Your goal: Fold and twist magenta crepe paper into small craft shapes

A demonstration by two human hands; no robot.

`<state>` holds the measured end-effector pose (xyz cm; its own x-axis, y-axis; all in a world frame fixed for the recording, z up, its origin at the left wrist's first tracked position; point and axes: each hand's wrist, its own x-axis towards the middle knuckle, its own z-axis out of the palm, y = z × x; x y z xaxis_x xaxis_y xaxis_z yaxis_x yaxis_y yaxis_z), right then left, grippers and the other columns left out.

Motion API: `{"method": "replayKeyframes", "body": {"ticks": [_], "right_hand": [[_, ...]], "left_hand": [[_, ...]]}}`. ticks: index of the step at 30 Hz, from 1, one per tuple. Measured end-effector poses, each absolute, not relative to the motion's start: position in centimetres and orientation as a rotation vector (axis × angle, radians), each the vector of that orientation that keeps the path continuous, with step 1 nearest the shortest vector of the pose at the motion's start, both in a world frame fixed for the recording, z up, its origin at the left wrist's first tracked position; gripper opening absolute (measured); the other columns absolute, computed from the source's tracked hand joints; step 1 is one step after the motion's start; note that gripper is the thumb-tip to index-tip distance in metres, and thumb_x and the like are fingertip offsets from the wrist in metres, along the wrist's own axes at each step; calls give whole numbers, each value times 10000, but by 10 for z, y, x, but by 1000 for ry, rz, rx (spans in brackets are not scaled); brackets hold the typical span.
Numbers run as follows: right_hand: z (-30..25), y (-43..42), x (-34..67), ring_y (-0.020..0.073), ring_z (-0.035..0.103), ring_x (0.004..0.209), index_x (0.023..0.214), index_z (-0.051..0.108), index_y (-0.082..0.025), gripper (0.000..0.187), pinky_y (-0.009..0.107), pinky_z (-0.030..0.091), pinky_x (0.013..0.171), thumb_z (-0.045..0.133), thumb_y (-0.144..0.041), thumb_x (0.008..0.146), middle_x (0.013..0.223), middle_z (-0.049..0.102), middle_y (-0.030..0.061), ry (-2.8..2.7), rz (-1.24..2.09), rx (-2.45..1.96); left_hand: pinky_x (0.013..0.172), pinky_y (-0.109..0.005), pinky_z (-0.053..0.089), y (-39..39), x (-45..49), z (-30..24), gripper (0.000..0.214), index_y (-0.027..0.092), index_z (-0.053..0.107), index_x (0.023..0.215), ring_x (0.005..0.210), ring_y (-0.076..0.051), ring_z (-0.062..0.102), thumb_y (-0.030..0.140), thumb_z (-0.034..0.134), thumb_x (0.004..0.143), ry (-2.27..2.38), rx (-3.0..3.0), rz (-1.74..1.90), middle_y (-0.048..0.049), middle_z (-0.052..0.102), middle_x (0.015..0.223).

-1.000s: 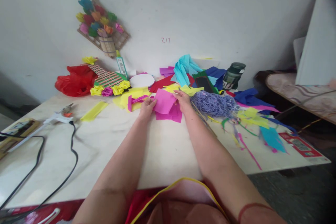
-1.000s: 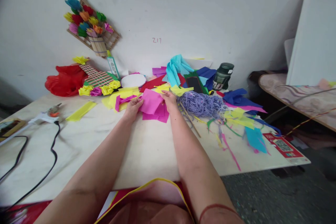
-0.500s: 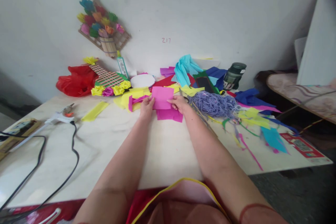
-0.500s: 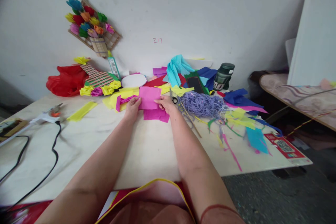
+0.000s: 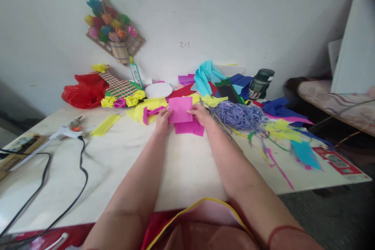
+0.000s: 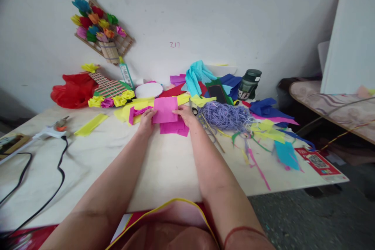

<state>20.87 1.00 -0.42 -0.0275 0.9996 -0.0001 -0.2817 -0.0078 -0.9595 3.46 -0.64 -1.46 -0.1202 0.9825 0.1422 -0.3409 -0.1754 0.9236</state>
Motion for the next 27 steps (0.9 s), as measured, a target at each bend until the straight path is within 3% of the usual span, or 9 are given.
{"method": "replayKeyframes", "body": {"ticks": [5,9,13,22,27], "right_hand": [[-1,4,208,97,565,520,644,530,-162,327,239,474,578,807,-165,468,544,588,-66,-1059,1491,-907],[2,0,208,106,585,544,698,549,-157,321,250,485,609,802,-146,500,575,610,-53,-1107,1537,-902],[5,-2,208,112,593,561,713,551,-160,319,258,489,619,803,-140,519,600,619,-42,-1128,1611,-921],[4,-1,209,77,538,495,616,459,-177,377,205,453,524,816,-151,497,504,529,-80,-1090,1589,-952],[3,1,211,80,469,387,663,473,-183,368,206,353,373,808,-167,513,479,525,-80,-1166,1583,-976]], "left_hand": [[612,-301,499,-9,36,-13,374,162,576,773,638,-170,611,456,737,606,858,954,1513,-24,618,664],[640,-326,527,-14,36,-12,408,145,613,810,659,-194,637,381,807,538,853,954,1488,-46,660,692],[686,-344,542,-15,36,-12,369,148,628,799,714,-212,659,370,800,559,825,973,1492,-47,676,697],[659,-342,551,-11,35,-17,346,162,615,783,696,-212,663,376,793,577,804,989,1482,-34,669,672],[654,-342,547,-12,35,-15,385,150,612,789,698,-217,662,380,807,550,837,967,1484,-41,668,677]]}}
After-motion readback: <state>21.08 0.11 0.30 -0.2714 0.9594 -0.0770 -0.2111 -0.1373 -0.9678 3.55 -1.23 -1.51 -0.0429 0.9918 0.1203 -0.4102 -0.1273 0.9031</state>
